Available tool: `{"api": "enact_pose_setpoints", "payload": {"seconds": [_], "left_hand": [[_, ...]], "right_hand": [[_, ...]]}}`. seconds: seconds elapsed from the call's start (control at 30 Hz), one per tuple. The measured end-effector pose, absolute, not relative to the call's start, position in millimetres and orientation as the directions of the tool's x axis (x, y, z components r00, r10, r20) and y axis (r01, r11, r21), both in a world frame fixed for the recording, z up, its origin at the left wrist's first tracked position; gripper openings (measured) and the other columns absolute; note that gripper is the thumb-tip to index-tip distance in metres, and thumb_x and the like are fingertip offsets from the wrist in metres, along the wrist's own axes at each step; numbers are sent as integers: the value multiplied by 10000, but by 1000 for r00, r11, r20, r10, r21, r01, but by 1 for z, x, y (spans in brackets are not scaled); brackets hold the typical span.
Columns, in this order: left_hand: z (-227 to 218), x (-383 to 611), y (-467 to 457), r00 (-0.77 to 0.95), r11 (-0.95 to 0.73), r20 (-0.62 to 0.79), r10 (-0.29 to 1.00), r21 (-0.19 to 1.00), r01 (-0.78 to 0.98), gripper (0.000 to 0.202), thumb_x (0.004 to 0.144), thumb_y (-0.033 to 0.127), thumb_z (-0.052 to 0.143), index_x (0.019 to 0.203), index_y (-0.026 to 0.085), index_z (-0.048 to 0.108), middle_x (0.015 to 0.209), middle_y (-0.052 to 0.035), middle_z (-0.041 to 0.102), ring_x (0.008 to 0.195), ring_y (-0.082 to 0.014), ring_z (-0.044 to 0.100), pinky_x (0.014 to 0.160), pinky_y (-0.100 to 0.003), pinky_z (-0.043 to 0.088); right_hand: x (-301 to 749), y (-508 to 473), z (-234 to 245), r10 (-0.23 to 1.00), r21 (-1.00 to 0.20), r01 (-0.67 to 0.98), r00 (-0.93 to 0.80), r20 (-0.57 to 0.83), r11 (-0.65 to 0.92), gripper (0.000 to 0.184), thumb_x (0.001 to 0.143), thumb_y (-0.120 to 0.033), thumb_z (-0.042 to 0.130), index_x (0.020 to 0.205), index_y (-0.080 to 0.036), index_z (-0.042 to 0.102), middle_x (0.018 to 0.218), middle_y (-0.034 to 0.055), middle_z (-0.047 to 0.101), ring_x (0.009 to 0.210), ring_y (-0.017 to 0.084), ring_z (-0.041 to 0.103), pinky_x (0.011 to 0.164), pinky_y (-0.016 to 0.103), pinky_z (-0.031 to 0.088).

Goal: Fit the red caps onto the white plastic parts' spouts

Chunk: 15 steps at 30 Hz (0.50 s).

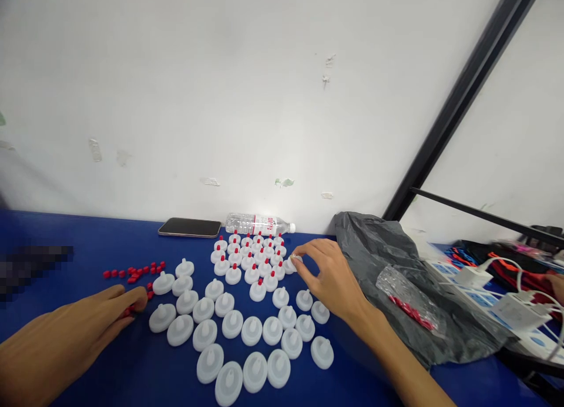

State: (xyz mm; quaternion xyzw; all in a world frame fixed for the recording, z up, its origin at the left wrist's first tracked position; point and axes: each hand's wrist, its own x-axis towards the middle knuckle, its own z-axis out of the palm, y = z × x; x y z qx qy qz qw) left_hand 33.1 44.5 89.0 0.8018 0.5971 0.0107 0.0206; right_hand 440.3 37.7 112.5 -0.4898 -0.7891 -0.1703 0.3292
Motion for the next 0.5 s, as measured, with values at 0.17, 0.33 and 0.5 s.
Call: {"api": "enact_pose_setpoints", "payload": {"seconds": [0.17, 0.33, 0.5], "left_hand": [[88, 33, 46, 247, -247, -4, 969, -27, 969, 726, 1002, 191, 135, 1406, 148, 737, 1286, -199, 811, 1070, -405, 825, 978, -602, 622], [75, 26, 48, 259, -259, 91, 962, -17, 966, 679, 1056, 216, 154, 1396, 167, 739, 1350, -168, 797, 1123, -387, 814, 984, -577, 622], [69, 24, 46, 246, -271, 189, 951, 117, 956, 603, 1088, 345, 236, 1280, 173, 781, 1216, -170, 830, 1068, -453, 811, 916, -633, 614]], "right_hand": [[441, 38, 112, 667, -62, 890, -291, 686, 452, 136, 1071, -302, 637, 987, -242, 724, 988, 46, 807, 936, 257, 769, 925, 452, 569], [443, 39, 111, 676, -77, 888, -285, 680, 452, 133, 1074, -297, 640, 987, -245, 726, 998, 46, 808, 960, 265, 767, 940, 457, 556], [447, 40, 113, 699, -93, 894, -273, 662, 437, 153, 1078, -324, 647, 969, -243, 719, 994, 50, 814, 947, 266, 766, 974, 469, 543]]}}
